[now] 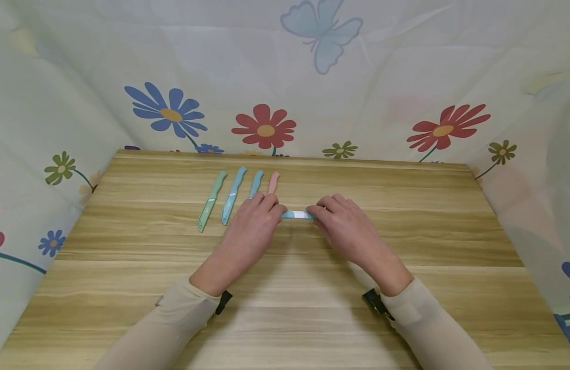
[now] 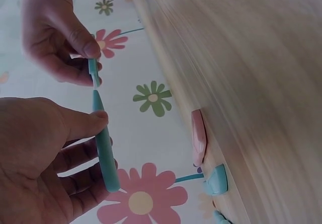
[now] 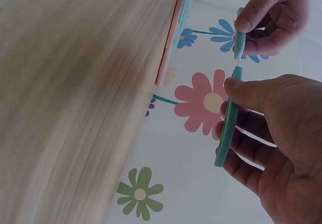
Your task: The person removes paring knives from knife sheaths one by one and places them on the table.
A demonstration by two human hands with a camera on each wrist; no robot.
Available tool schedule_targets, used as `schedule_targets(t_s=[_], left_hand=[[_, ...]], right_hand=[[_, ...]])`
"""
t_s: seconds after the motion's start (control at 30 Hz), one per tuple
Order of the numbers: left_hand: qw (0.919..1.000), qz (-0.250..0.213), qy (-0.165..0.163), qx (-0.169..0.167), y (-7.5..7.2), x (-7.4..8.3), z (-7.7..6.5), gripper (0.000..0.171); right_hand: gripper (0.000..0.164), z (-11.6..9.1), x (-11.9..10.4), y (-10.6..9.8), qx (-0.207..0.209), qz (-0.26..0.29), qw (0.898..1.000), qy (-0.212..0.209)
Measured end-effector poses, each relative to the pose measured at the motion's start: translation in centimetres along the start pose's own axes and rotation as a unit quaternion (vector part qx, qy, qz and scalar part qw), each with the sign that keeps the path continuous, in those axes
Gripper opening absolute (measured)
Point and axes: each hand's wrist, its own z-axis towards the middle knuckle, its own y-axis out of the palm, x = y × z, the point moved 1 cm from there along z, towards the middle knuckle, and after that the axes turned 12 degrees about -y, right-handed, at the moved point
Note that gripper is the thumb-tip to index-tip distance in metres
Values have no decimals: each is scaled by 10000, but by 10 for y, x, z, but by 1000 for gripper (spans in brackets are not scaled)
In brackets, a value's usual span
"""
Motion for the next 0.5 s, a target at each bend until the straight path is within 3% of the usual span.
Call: schedule_targets(t_s=[0.5], left_hand=[[9999,-36,2,150,-1,-4,1,24]], right_hand=[[34,-1,2,-2,-14,-37,10000,40]])
